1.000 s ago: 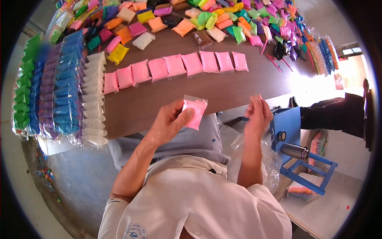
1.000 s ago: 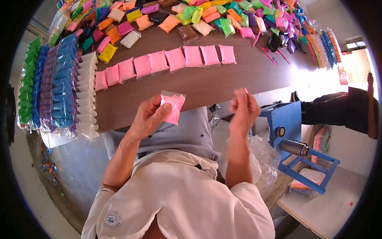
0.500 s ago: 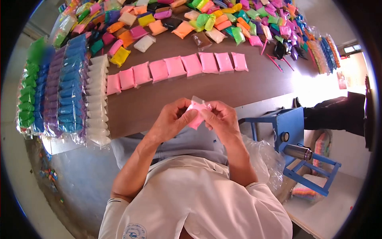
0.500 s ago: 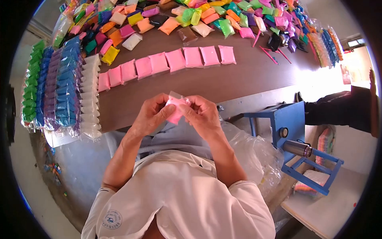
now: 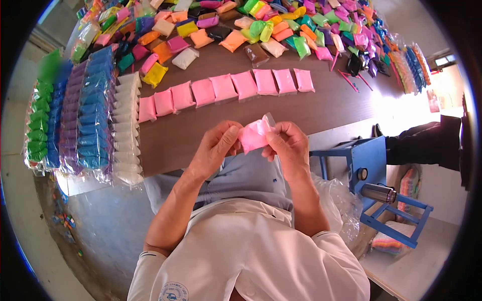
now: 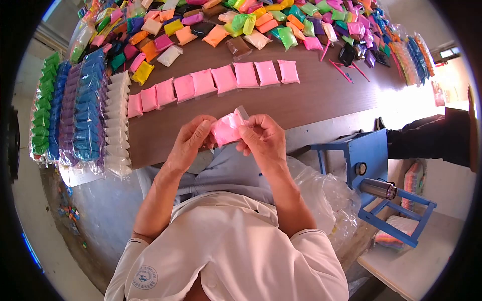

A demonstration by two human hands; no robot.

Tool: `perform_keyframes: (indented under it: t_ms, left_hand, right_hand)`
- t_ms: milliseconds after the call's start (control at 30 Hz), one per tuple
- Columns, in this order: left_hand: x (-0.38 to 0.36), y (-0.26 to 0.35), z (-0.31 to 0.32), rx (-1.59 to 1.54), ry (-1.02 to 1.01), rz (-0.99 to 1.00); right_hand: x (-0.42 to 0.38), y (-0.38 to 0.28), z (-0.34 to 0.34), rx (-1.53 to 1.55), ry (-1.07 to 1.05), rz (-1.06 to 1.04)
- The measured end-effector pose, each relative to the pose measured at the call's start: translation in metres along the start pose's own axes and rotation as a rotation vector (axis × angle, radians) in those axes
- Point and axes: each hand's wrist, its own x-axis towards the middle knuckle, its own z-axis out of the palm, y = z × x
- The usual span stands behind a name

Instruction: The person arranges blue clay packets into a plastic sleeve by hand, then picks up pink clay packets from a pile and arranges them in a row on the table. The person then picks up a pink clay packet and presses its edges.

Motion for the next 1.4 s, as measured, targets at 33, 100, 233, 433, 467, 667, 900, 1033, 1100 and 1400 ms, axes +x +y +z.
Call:
perform_keyframes:
  t_ms: [33,100,233,433,467,667,900,1033,1100,1400]
  left_hand:
    - [0.0,0.0,0.001,0.0,0.0,0.0]
    - [0.001,0.001,0.002,0.053,-0.024,0.009]
    - [0.001,-0.001,0.002,0.097,0.015,0.02]
    - [0.001,-0.008,-0.003,0.235,-0.035,0.037]
    - [0.0,-0.007,-0.003,0.236,-0.031,0.03]
    - [-0.001,-0.004,-0.001,0.17,-0.007,0.013]
    - [0.001,-0.004,-0.001,0.168,-0.025,0.016]
    - [0.0,-0.004,-0.001,0.178,-0.011,0.012]
    - [-0.001,-0.005,-0.003,0.06,-0.01,0.014]
    - [0.0,-0.008,-0.005,-0.002,-0.013,0.022]
  right_hand:
    - [-0.001,0.003,0.002,0.01,-0.021,-0.026]
    - [0.001,0.01,0.003,0.019,-0.042,-0.053]
    - [0.007,0.011,0.015,-0.05,-0.071,-0.137]
    - [0.022,-0.002,0.004,-0.21,-0.155,-0.119]
    - [0.023,-0.002,0.002,-0.24,-0.193,-0.123]
    - [0.027,0.0,-0.008,-0.064,-0.156,-0.145]
    - [0.03,-0.003,-0.015,-0.428,-0.379,-0.18]
    - [0.029,-0.003,-0.011,-0.271,-0.196,-0.113]
    - [0.027,-0.003,-0.006,-0.147,-0.098,-0.054]
    - [0.025,-0.005,-0.016,0.029,-0.206,-0.035]
